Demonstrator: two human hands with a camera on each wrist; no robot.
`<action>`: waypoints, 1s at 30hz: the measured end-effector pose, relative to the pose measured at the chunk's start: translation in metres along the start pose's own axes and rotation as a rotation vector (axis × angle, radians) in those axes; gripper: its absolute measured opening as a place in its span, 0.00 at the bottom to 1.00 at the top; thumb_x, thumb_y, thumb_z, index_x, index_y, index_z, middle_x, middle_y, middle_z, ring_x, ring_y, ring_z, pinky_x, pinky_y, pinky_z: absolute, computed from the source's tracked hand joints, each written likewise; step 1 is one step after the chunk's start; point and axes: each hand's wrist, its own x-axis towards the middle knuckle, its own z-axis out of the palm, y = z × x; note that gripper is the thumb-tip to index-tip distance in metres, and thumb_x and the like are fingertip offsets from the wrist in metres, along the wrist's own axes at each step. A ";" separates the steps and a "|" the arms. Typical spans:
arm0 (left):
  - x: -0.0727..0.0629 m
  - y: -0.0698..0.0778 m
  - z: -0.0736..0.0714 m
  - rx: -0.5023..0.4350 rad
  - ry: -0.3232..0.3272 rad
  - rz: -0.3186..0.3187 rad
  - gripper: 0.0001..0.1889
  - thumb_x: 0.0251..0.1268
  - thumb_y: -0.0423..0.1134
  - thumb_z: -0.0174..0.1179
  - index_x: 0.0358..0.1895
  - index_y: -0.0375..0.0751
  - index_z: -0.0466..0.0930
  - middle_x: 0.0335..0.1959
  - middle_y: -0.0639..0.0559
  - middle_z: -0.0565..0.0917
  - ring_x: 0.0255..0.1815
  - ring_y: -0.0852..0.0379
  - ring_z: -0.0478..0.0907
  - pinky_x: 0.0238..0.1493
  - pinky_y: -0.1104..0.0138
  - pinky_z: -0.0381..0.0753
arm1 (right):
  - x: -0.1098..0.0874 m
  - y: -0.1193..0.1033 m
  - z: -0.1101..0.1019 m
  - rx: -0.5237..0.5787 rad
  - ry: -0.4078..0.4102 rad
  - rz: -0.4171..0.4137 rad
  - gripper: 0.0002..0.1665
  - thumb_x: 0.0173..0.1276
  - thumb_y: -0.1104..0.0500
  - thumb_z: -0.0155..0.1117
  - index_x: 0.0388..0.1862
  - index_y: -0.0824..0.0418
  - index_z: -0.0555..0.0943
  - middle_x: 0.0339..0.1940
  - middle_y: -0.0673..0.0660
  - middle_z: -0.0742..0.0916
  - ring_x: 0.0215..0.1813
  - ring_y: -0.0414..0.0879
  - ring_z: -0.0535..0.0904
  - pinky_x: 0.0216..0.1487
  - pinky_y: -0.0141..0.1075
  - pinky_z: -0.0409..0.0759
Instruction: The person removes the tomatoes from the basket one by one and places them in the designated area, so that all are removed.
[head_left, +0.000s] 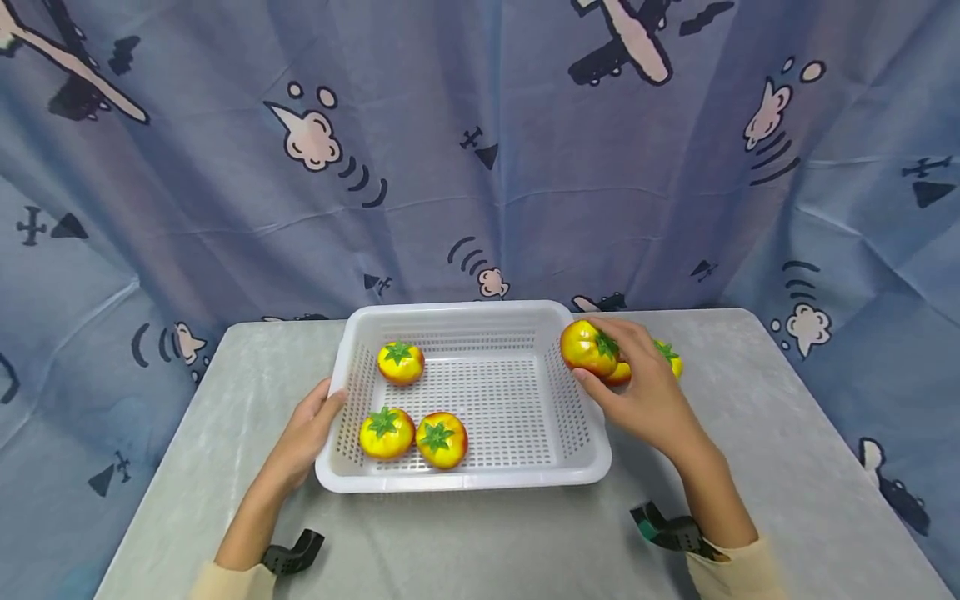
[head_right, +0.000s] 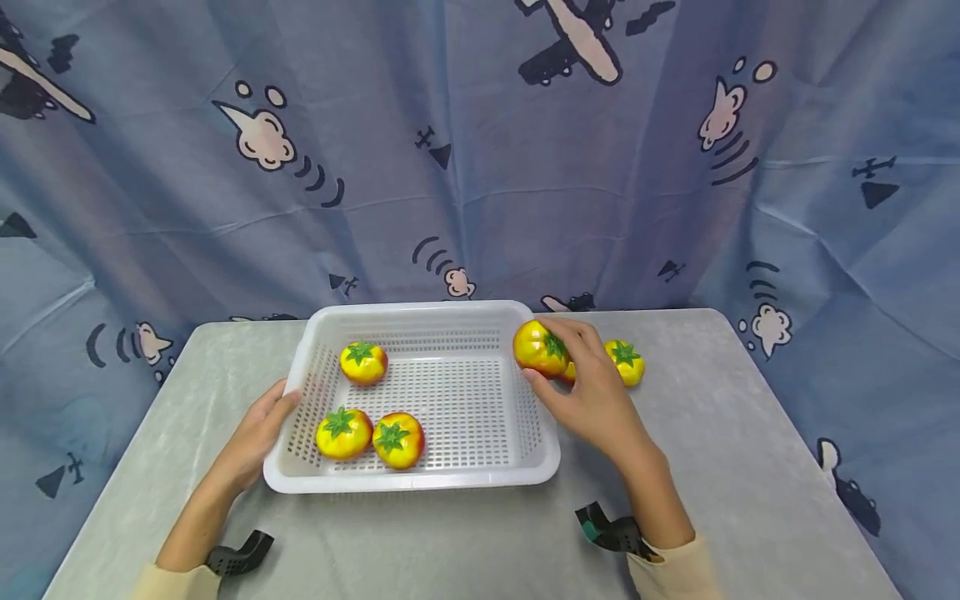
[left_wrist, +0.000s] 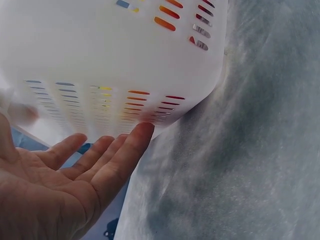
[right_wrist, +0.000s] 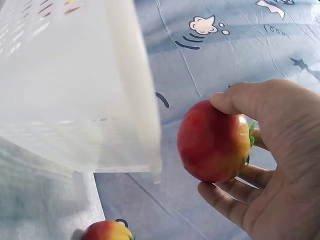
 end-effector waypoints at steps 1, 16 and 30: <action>0.000 0.000 0.000 0.003 -0.006 -0.001 0.30 0.89 0.46 0.39 0.85 0.39 0.51 0.75 0.26 0.71 0.65 0.35 0.83 0.54 0.55 0.93 | -0.002 0.002 0.000 0.000 0.011 0.003 0.44 0.65 0.62 0.78 0.78 0.54 0.72 0.74 0.64 0.75 0.69 0.61 0.74 0.62 0.67 0.85; -0.008 0.004 -0.008 0.026 0.027 0.001 0.30 0.90 0.47 0.37 0.85 0.39 0.51 0.76 0.25 0.69 0.66 0.32 0.81 0.51 0.56 0.94 | 0.003 0.012 -0.004 -0.002 0.049 0.020 0.42 0.68 0.58 0.77 0.79 0.54 0.71 0.74 0.63 0.75 0.65 0.59 0.77 0.58 0.42 0.86; 0.001 0.003 -0.001 -0.003 -0.002 -0.013 0.30 0.90 0.46 0.38 0.85 0.40 0.51 0.76 0.27 0.70 0.65 0.37 0.83 0.54 0.57 0.93 | -0.001 0.040 -0.021 -0.038 0.074 0.137 0.43 0.70 0.56 0.76 0.81 0.56 0.69 0.75 0.69 0.73 0.71 0.70 0.73 0.67 0.74 0.77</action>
